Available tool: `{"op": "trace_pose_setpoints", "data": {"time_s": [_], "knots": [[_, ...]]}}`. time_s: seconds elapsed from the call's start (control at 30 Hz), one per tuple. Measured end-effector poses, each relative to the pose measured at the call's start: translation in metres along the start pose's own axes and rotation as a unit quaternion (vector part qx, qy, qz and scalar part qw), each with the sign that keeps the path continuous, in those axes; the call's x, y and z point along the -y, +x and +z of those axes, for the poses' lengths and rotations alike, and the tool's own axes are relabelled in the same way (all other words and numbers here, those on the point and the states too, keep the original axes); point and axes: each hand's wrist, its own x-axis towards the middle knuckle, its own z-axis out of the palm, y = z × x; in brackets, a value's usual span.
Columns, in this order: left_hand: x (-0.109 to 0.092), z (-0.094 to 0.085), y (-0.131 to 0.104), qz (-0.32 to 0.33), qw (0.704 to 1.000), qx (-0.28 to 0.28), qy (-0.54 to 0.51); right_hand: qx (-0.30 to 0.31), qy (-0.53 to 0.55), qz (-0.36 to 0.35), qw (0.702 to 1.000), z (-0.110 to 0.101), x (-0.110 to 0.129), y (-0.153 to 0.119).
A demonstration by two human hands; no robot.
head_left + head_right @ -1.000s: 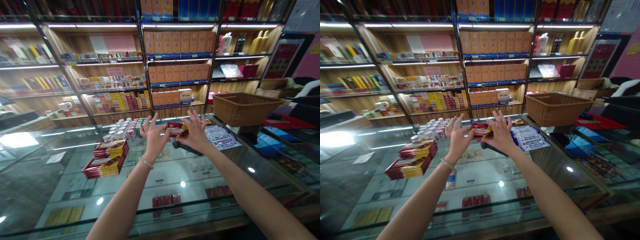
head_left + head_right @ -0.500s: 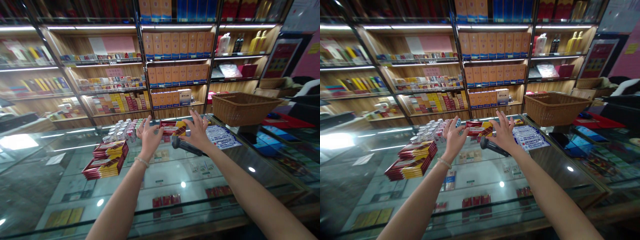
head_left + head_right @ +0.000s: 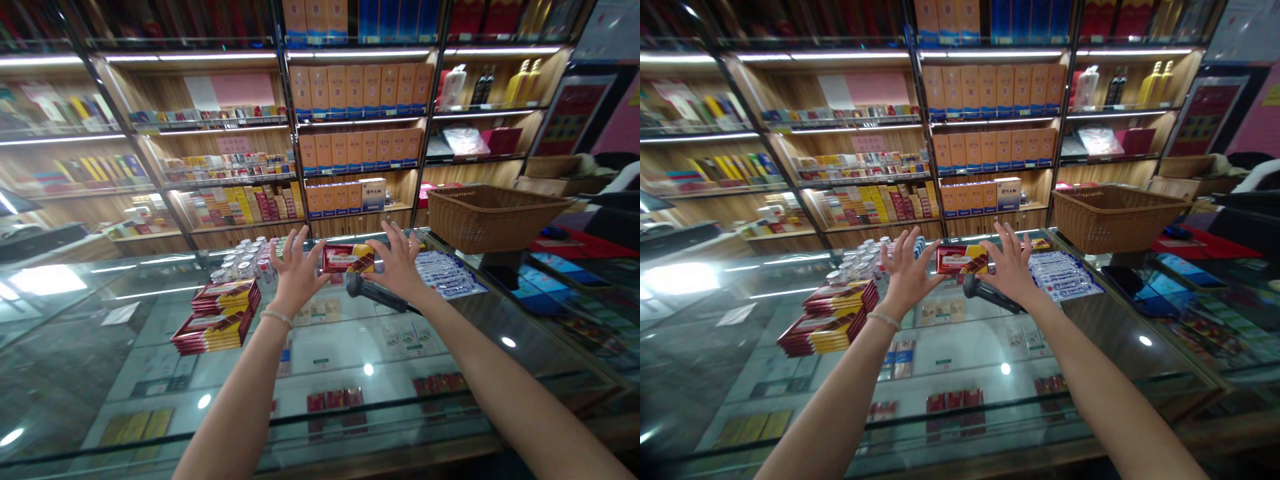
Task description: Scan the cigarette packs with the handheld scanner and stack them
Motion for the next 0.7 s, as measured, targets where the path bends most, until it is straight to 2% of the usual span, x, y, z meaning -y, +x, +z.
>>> {"op": "trace_pose_setpoints", "data": {"time_s": [0.23,0.4,0.53,0.7], "knots": [[0.001,-0.013,0.007,-0.008,1.0,-0.001,0.004,-0.003,0.008,0.005,1.0,0.002,0.001,0.002],[0.011,-0.034,0.01,0.0,1.0,-0.001,0.015,-0.002,0.019,-0.018,1.0,-0.006,0.009,0.013],[0.027,-0.062,0.001,0.002,0.999,0.013,0.041,0.006,0.039,-0.04,0.998,-0.009,0.033,0.02],[0.059,-0.099,-0.026,-0.019,0.996,0.049,0.068,0.001,0.068,-0.066,0.996,0.003,0.083,0.02]]}}
